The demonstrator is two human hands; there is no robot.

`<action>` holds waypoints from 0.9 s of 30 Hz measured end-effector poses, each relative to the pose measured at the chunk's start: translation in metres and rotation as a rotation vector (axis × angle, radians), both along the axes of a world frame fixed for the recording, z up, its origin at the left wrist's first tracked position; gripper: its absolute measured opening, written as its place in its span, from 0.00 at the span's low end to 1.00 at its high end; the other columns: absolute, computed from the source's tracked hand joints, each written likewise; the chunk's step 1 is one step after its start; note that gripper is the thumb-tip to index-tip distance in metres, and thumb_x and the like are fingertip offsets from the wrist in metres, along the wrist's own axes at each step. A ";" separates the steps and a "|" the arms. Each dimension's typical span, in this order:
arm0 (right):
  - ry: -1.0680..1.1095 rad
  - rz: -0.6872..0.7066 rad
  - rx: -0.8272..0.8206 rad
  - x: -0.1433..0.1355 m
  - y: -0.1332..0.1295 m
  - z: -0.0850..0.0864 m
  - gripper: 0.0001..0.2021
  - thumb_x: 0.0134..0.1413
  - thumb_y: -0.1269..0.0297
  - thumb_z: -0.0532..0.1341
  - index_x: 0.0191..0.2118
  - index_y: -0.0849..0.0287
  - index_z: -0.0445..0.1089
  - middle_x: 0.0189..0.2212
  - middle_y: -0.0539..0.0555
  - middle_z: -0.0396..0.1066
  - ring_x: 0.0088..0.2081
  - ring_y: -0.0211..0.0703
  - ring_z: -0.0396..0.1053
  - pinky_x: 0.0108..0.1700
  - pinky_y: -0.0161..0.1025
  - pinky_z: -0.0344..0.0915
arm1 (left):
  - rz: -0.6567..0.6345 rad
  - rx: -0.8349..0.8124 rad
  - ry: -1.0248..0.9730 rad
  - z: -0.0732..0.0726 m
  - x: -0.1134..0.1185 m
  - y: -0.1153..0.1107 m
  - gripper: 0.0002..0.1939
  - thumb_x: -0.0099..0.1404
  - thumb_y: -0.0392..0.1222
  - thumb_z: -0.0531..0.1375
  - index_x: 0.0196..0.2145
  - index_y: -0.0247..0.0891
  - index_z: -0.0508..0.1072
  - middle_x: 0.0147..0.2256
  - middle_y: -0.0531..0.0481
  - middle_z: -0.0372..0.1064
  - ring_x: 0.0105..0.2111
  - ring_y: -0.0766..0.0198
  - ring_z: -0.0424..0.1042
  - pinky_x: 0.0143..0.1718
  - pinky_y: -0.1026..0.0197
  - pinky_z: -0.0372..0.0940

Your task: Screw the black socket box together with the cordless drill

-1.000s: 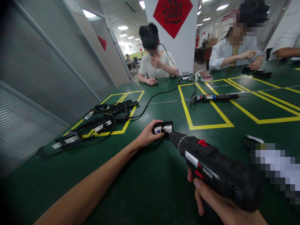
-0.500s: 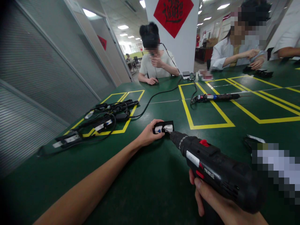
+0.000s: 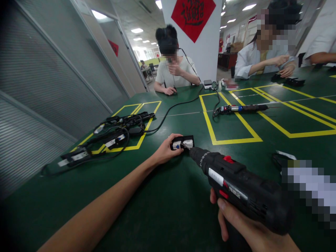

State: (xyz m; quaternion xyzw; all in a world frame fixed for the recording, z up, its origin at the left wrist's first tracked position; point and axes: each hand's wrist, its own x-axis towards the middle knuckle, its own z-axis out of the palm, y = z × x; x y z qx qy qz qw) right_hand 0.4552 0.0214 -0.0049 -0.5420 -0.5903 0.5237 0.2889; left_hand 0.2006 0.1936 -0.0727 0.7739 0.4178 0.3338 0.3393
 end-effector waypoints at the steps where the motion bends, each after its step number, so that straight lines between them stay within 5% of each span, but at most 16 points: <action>1: -0.002 0.005 -0.003 0.000 0.000 0.000 0.15 0.60 0.49 0.50 0.33 0.47 0.70 0.16 0.49 0.72 0.22 0.47 0.73 0.27 0.40 0.71 | -0.001 0.002 -0.003 0.000 0.000 0.000 0.27 0.55 0.39 0.62 0.52 0.38 0.62 0.46 0.44 0.64 0.44 0.59 0.66 0.48 0.53 0.63; 11: -0.017 -0.016 -0.012 0.001 0.000 -0.004 0.14 0.61 0.53 0.50 0.32 0.47 0.71 0.16 0.48 0.72 0.23 0.45 0.73 0.32 0.39 0.71 | -0.073 0.138 -0.018 0.004 0.002 -0.001 0.12 0.57 0.35 0.61 0.41 0.39 0.72 0.51 0.44 0.59 0.55 0.57 0.60 0.57 0.51 0.56; 17: -0.099 -0.007 -0.024 0.009 -0.006 -0.017 0.14 0.61 0.49 0.49 0.36 0.47 0.68 0.18 0.46 0.72 0.27 0.45 0.74 0.47 0.44 0.67 | -0.063 0.128 -0.004 0.005 0.003 -0.001 0.12 0.57 0.35 0.61 0.41 0.38 0.72 0.49 0.44 0.59 0.53 0.58 0.61 0.56 0.51 0.57; 27: -0.051 0.020 -0.069 0.022 -0.008 -0.035 0.16 0.60 0.48 0.49 0.32 0.46 0.69 0.24 0.46 0.73 0.34 0.45 0.74 0.49 0.38 0.66 | -0.041 0.110 -0.028 0.008 0.004 -0.001 0.10 0.61 0.39 0.59 0.41 0.38 0.74 0.47 0.44 0.62 0.51 0.59 0.64 0.56 0.50 0.57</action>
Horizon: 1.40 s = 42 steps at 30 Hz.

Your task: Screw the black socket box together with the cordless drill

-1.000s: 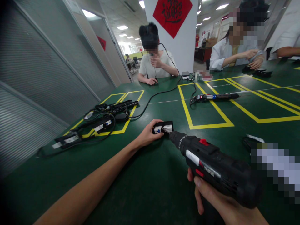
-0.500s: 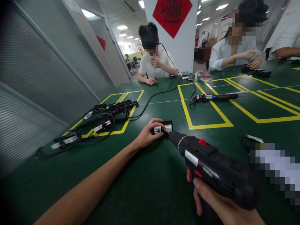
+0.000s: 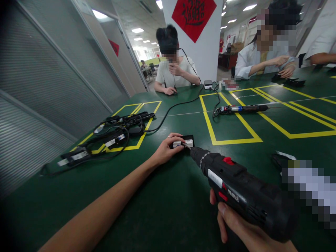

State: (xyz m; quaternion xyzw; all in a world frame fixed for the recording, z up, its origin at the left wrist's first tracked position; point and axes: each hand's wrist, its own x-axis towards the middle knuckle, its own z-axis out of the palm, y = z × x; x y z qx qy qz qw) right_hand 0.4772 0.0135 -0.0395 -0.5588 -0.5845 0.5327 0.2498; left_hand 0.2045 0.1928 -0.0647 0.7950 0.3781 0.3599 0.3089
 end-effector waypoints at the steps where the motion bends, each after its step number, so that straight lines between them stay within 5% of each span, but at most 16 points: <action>1: 0.002 -0.007 0.005 0.000 0.000 0.000 0.15 0.60 0.48 0.49 0.32 0.46 0.69 0.23 0.46 0.73 0.34 0.45 0.74 0.49 0.38 0.66 | 0.002 -0.001 -0.004 0.000 0.000 0.000 0.10 0.61 0.40 0.59 0.41 0.39 0.74 0.47 0.44 0.62 0.50 0.59 0.64 0.56 0.50 0.57; 15: -0.018 -0.055 0.028 0.001 -0.001 -0.002 0.16 0.57 0.46 0.52 0.32 0.45 0.72 0.26 0.47 0.75 0.38 0.46 0.74 0.47 0.35 0.69 | 0.024 -0.043 -0.022 -0.003 0.000 0.002 0.11 0.62 0.43 0.58 0.40 0.40 0.76 0.46 0.45 0.64 0.49 0.58 0.64 0.54 0.51 0.58; 21: -0.007 -0.006 0.065 0.000 0.001 0.002 0.14 0.58 0.48 0.51 0.34 0.44 0.70 0.22 0.45 0.73 0.30 0.43 0.75 0.42 0.34 0.72 | 0.040 -0.052 -0.021 -0.003 -0.001 0.002 0.12 0.63 0.42 0.57 0.41 0.40 0.76 0.46 0.45 0.64 0.48 0.59 0.65 0.53 0.53 0.59; 29: -0.045 0.055 0.047 -0.003 0.002 0.010 0.14 0.62 0.54 0.48 0.35 0.49 0.70 0.22 0.47 0.72 0.30 0.43 0.74 0.45 0.39 0.70 | 0.045 -0.058 0.006 -0.004 -0.001 0.003 0.11 0.61 0.40 0.58 0.41 0.41 0.76 0.46 0.45 0.64 0.48 0.58 0.65 0.51 0.51 0.61; 42: -0.028 0.025 0.010 0.000 -0.001 0.005 0.16 0.61 0.50 0.49 0.31 0.49 0.69 0.24 0.47 0.73 0.33 0.44 0.74 0.47 0.38 0.67 | 0.043 -0.039 -0.016 -0.007 0.000 0.004 0.11 0.61 0.39 0.58 0.41 0.40 0.76 0.45 0.46 0.64 0.47 0.59 0.66 0.53 0.53 0.60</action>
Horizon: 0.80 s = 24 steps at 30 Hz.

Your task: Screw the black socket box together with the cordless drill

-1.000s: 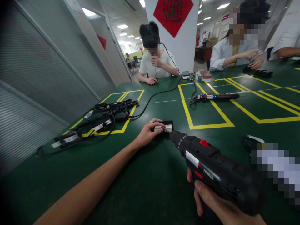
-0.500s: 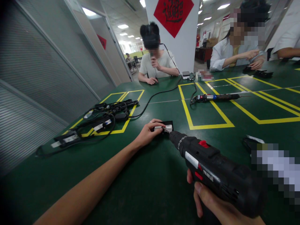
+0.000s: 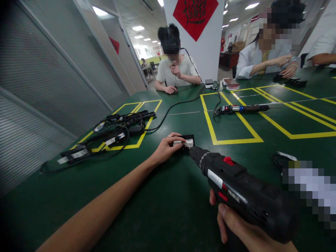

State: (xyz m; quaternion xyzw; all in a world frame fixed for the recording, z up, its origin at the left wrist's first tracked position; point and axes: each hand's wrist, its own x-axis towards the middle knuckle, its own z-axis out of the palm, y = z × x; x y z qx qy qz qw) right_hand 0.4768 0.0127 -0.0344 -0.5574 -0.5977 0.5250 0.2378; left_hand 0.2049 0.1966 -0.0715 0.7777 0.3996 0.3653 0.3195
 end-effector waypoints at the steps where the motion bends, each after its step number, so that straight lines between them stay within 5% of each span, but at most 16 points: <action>1: -0.011 0.002 -0.006 0.000 0.000 -0.001 0.15 0.61 0.50 0.50 0.32 0.48 0.69 0.24 0.47 0.73 0.34 0.44 0.73 0.48 0.39 0.66 | 0.000 0.001 0.003 0.000 0.000 0.000 0.11 0.61 0.39 0.58 0.41 0.40 0.76 0.45 0.46 0.64 0.47 0.59 0.66 0.53 0.52 0.60; 5: -0.025 0.013 0.000 0.000 0.002 0.001 0.15 0.62 0.50 0.49 0.38 0.47 0.69 0.24 0.47 0.73 0.33 0.44 0.74 0.48 0.40 0.66 | 0.003 -0.003 0.022 0.001 0.000 -0.001 0.11 0.61 0.39 0.57 0.40 0.40 0.76 0.45 0.45 0.64 0.47 0.59 0.66 0.53 0.52 0.60; 11: 0.017 0.009 0.008 -0.005 0.002 0.008 0.13 0.61 0.54 0.51 0.34 0.49 0.70 0.22 0.47 0.73 0.29 0.42 0.75 0.41 0.36 0.72 | -0.023 -0.004 0.038 0.003 0.000 -0.003 0.12 0.58 0.40 0.61 0.41 0.40 0.75 0.46 0.45 0.62 0.48 0.59 0.65 0.52 0.52 0.61; 18: -0.016 -0.038 0.001 -0.008 0.003 0.007 0.19 0.58 0.47 0.51 0.25 0.51 0.70 0.25 0.51 0.77 0.35 0.46 0.75 0.51 0.43 0.67 | -0.029 0.003 0.054 0.002 -0.001 -0.002 0.13 0.57 0.41 0.62 0.41 0.39 0.74 0.44 0.46 0.62 0.45 0.60 0.67 0.50 0.53 0.63; 24: 0.008 -0.002 0.013 -0.008 0.003 0.012 0.13 0.59 0.51 0.52 0.33 0.49 0.70 0.23 0.48 0.75 0.32 0.44 0.76 0.43 0.36 0.72 | -0.021 -0.106 -0.029 -0.001 -0.001 -0.002 0.28 0.55 0.40 0.63 0.53 0.39 0.62 0.47 0.44 0.64 0.39 0.63 0.69 0.42 0.58 0.66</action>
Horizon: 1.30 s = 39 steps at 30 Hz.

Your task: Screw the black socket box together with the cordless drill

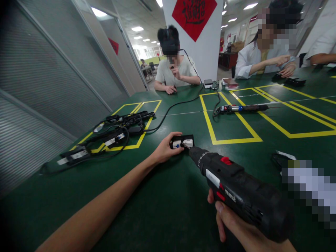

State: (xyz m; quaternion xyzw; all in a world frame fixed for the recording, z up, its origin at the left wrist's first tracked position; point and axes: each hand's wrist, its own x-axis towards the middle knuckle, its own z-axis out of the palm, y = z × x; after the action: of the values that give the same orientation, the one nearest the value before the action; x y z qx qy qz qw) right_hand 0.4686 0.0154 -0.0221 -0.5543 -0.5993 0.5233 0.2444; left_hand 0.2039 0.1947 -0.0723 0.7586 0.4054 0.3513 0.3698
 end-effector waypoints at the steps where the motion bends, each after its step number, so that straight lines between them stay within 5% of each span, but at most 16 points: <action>1: 0.011 -0.005 -0.006 0.000 -0.001 -0.001 0.13 0.59 0.52 0.52 0.33 0.49 0.70 0.23 0.48 0.74 0.32 0.44 0.76 0.42 0.36 0.73 | 0.003 -0.015 0.000 -0.001 -0.001 0.000 0.29 0.55 0.40 0.63 0.54 0.38 0.61 0.46 0.44 0.65 0.38 0.64 0.69 0.41 0.58 0.67; 8: 0.016 -0.059 -0.001 0.003 -0.001 -0.009 0.14 0.60 0.51 0.52 0.33 0.48 0.71 0.22 0.47 0.73 0.34 0.44 0.75 0.46 0.37 0.70 | 0.023 0.084 0.079 -0.002 -0.004 0.004 0.26 0.55 0.42 0.63 0.51 0.37 0.64 0.46 0.43 0.65 0.45 0.59 0.68 0.47 0.54 0.64; 13: -0.011 -0.074 0.047 0.004 -0.001 -0.008 0.14 0.61 0.50 0.50 0.36 0.49 0.69 0.20 0.47 0.72 0.31 0.45 0.75 0.40 0.38 0.72 | 0.016 0.201 0.149 0.007 -0.003 0.003 0.23 0.55 0.41 0.63 0.50 0.38 0.67 0.51 0.42 0.60 0.53 0.57 0.62 0.57 0.53 0.56; 25: 0.201 -0.131 -0.077 -0.016 -0.007 0.006 0.14 0.62 0.49 0.49 0.39 0.53 0.64 0.19 0.46 0.71 0.25 0.43 0.70 0.36 0.39 0.66 | 0.049 0.052 0.109 0.000 0.003 -0.005 0.27 0.58 0.45 0.61 0.52 0.36 0.59 0.43 0.44 0.66 0.41 0.61 0.68 0.44 0.57 0.65; 39: 0.380 -0.246 -0.191 -0.022 -0.015 -0.006 0.15 0.59 0.49 0.54 0.38 0.53 0.69 0.19 0.48 0.73 0.25 0.44 0.70 0.35 0.40 0.65 | 0.061 0.021 0.130 0.001 0.004 -0.004 0.26 0.57 0.46 0.61 0.51 0.36 0.59 0.42 0.45 0.64 0.38 0.62 0.68 0.40 0.58 0.65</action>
State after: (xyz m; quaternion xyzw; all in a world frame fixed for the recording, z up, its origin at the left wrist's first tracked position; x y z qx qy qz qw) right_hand 0.4467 0.0007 -0.0277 -0.5353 -0.4185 0.6389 0.3609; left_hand 0.2084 0.1902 -0.0709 0.7708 0.4478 0.3167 0.3241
